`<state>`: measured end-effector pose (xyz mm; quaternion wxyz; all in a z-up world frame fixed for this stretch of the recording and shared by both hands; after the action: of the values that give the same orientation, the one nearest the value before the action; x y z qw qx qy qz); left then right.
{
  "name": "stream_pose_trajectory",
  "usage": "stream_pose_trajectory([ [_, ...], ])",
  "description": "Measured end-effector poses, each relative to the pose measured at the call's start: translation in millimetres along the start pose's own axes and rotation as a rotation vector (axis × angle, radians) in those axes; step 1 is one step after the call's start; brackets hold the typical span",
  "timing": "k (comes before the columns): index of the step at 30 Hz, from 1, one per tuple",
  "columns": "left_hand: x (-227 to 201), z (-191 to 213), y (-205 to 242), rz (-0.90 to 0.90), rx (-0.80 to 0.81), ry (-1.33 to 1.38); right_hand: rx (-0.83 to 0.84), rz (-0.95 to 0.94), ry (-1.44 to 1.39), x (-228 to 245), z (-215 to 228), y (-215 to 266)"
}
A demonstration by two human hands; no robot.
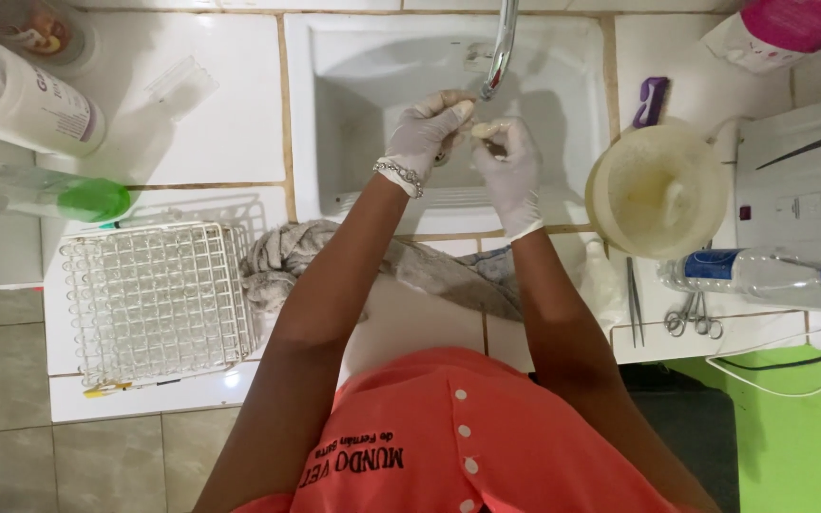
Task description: Washing and rinsing small laboratory or medical vials in a sink using a cloth and running water.
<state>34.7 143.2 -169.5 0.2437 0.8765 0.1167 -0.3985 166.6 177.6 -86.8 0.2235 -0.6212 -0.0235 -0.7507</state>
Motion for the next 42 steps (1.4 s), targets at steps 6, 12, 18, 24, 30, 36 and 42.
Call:
stream_pose_trajectory([
  [6,-4,-2,-16,-0.263,0.054,-0.237,0.070,-0.097,0.211,-63,-6,3],
  [12,-21,-11,-5,-0.374,0.036,-0.561,0.035,-0.348,0.061,-70,-9,11],
  [18,-31,-20,8,-0.371,0.017,-0.641,0.003,-0.917,-0.684,-111,-29,28],
  [24,-34,-28,15,-0.291,0.052,-0.561,0.213,-1.053,-1.030,-122,-52,30],
  [30,-46,-31,22,-0.222,0.015,-0.651,0.331,-1.164,-1.232,-118,-75,30],
  [36,-45,-30,16,-0.248,0.037,-0.642,0.182,-1.238,-1.256,-145,-79,27],
  [42,-58,-19,4,-0.462,0.055,-0.375,0.354,-1.213,-1.514,-112,-82,30],
])
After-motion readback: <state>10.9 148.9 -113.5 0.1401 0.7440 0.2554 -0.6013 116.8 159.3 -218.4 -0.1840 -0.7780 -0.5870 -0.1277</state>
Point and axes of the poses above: each hand's wrist, its own y-axis away from the middle knuckle, its own z-axis out of the back of the hand, x = y × z, the point moved 10 cm from there along -y, towards the middle knuckle, and after that the axes turned 6 degrees about -x, right-handed, at the moved point
